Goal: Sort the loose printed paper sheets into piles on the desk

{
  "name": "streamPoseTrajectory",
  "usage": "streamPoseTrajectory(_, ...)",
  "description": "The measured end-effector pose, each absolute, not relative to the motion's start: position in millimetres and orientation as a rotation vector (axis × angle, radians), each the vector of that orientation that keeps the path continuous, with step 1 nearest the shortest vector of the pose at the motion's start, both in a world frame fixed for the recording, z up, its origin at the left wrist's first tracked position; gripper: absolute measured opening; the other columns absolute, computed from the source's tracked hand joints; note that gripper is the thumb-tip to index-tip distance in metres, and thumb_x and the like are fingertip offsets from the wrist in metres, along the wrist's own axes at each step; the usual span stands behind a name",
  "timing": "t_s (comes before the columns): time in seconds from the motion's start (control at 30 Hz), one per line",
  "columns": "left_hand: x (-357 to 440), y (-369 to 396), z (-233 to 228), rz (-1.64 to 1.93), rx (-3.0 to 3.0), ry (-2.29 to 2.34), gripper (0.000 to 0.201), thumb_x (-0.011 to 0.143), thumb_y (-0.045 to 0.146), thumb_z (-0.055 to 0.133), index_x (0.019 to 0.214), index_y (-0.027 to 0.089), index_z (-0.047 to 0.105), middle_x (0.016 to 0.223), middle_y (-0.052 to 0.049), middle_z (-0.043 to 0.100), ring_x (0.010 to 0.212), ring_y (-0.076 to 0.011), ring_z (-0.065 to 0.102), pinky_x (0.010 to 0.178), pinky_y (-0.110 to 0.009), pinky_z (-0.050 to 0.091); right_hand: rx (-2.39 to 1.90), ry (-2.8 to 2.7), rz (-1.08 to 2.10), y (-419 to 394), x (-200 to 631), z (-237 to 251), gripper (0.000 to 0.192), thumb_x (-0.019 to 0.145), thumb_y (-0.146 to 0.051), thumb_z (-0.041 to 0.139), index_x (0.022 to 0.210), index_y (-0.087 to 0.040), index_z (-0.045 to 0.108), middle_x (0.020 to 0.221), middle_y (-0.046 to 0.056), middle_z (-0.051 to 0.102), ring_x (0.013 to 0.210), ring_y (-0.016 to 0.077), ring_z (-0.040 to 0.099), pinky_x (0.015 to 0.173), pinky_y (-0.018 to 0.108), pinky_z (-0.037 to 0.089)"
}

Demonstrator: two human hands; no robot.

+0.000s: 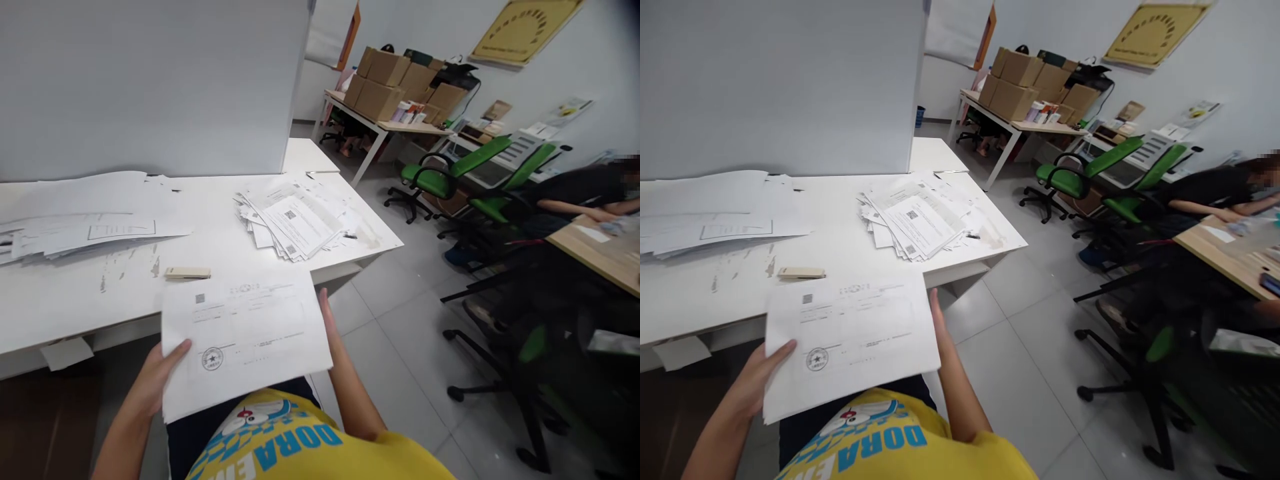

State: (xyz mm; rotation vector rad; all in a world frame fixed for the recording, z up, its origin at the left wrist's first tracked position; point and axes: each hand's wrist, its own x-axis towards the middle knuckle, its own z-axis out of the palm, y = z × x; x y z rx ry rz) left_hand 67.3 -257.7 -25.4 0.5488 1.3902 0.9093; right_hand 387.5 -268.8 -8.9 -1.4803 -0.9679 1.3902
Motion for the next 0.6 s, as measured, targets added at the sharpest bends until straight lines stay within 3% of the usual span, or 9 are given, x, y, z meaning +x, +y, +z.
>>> streamPoseTrajectory(0.07,73,-247,-26,0.836,0.615,1.361,0.057,0.055,0.042,0.091,0.104,0.018,0.074,0.105,-0.015,0.076,0.097,-0.0393,0.073,0.083,-0.047,0.062,-1.414,-0.793,1.533,-279,404,-19,0.046,0.082,-0.067,0.059,0.098,-0.027,0.072,0.103,0.012,0.075,0.103,0.0345,0.071,0.088,0.051,0.058)
streamPoseTrajectory(0.13,81,-235,-28,0.812,0.722,1.292,0.066,0.056,0.047,0.090,0.112,0.016,0.070,0.110,-0.017,0.075,0.099,-0.0391,0.072,0.082,-0.046,0.062,-1.459,-0.710,1.561,-287,420,-26,0.042,0.065,-0.058,0.078,0.093,-0.027,0.072,0.099,0.012,0.076,0.100,0.0386,0.072,0.092,0.055,0.057)
streamPoseTrajectory(0.27,95,-216,-32,0.837,0.991,1.195,0.076,0.066,0.055,0.083,0.128,0.015,0.062,0.124,-0.017,0.069,0.109,-0.0370,0.069,0.089,-0.043,0.058,-1.576,-0.758,1.467,-295,439,-33,0.042,0.061,-0.047,0.084,0.097,-0.027,0.072,0.114,0.014,0.075,0.105,0.0377,0.071,0.098,0.056,0.054)
streamPoseTrajectory(0.33,101,-209,-33,0.844,1.097,1.211,0.071,0.072,0.056,0.077,0.129,0.016,0.062,0.126,-0.016,0.069,0.113,-0.0356,0.067,0.090,-0.041,0.057,-1.594,-0.815,1.478,-296,442,-37,0.045,0.060,-0.043,0.085,0.100,-0.026,0.072,0.120,0.014,0.073,0.110,0.0370,0.069,0.098,0.054,0.054)
streamPoseTrajectory(0.43,109,-202,-32,0.838,1.251,1.271,0.056,0.082,0.050,0.068,0.128,0.020,0.062,0.120,-0.012,0.071,0.111,-0.0316,0.067,0.088,-0.038,0.057,-1.655,-0.792,1.414,-294,443,-44,0.051,0.054,-0.044,0.085,0.098,-0.022,0.070,0.112,0.014,0.075,0.106,0.0377,0.070,0.092,0.052,0.055)
streamPoseTrajectory(0.6,114,-198,-37,1.139,1.760,1.802,0.033,0.091,0.030,0.051,0.119,0.017,0.064,0.094,-0.011,0.068,0.082,-0.0237,0.066,0.082,-0.040,0.055,-1.639,-0.676,1.240,-273,443,-49,0.048,0.052,-0.043,0.079,0.092,-0.020,0.066,0.099,0.009,0.077,0.093,0.0322,0.071,0.084,0.041,0.055)
